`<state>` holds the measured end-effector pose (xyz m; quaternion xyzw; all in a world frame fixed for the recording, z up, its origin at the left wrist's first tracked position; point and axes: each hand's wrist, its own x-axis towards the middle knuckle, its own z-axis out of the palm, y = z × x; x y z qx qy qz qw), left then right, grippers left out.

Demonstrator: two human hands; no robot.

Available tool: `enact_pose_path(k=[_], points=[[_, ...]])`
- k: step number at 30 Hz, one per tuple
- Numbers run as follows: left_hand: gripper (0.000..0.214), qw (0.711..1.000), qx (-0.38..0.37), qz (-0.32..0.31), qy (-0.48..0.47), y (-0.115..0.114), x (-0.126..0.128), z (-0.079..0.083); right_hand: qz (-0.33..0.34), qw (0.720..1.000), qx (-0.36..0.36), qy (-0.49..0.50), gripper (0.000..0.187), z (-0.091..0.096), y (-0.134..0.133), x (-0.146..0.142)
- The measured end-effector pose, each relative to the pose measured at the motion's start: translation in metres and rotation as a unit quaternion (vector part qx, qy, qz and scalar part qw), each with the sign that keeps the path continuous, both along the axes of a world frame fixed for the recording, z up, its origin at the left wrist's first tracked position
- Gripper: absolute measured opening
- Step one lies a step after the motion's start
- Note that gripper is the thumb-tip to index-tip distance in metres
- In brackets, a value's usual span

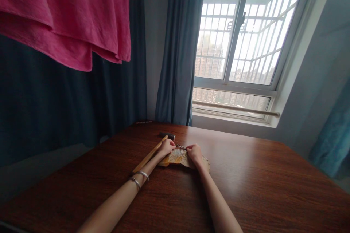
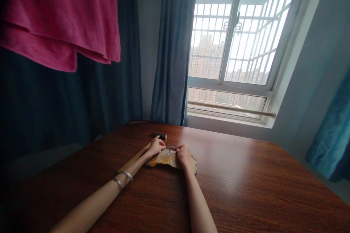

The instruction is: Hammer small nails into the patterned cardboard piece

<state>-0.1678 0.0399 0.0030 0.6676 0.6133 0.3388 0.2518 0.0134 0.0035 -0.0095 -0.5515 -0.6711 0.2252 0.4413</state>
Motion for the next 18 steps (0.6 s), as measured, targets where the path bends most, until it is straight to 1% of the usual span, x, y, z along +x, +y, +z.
enact_pose_path(k=[3, 5, 6, 8, 11, 15, 18], points=[[0.009, 1.000, 0.002, -0.005, -0.023, -0.006, -0.001, 0.002, -0.040, 0.999, 0.011, 0.000, 0.022, 0.002, -0.001, -0.001], [0.012, 0.999, 0.014, -0.015, -0.038, -0.011, -0.002, 0.004, -0.041, 0.999, 0.026, 0.002, 0.023, 0.005, -0.003, -0.003], [0.013, 0.998, 0.020, -0.031, -0.041, -0.014, -0.003, 0.005, -0.036, 0.999, 0.033, 0.002, 0.023, 0.006, -0.004, -0.004], [0.014, 0.996, 0.026, -0.082, -0.038, -0.020, -0.004, 0.007, -0.016, 0.999, 0.044, 0.000, 0.020, 0.008, -0.007, -0.005], [0.017, 0.987, 0.037, -0.157, -0.015, -0.027, -0.005, 0.011, 0.034, 0.998, 0.043, -0.007, 0.014, 0.010, -0.012, -0.006], [0.019, 0.978, 0.073, -0.193, 0.037, -0.034, -0.005, 0.020, 0.094, 0.995, 0.018, -0.007, 0.011, 0.010, -0.013, -0.004], [0.020, 0.968, 0.072, -0.230, 0.064, -0.038, -0.007, 0.028, 0.127, 0.992, -0.006, -0.001, 0.014, 0.013, -0.012, 0.001]])
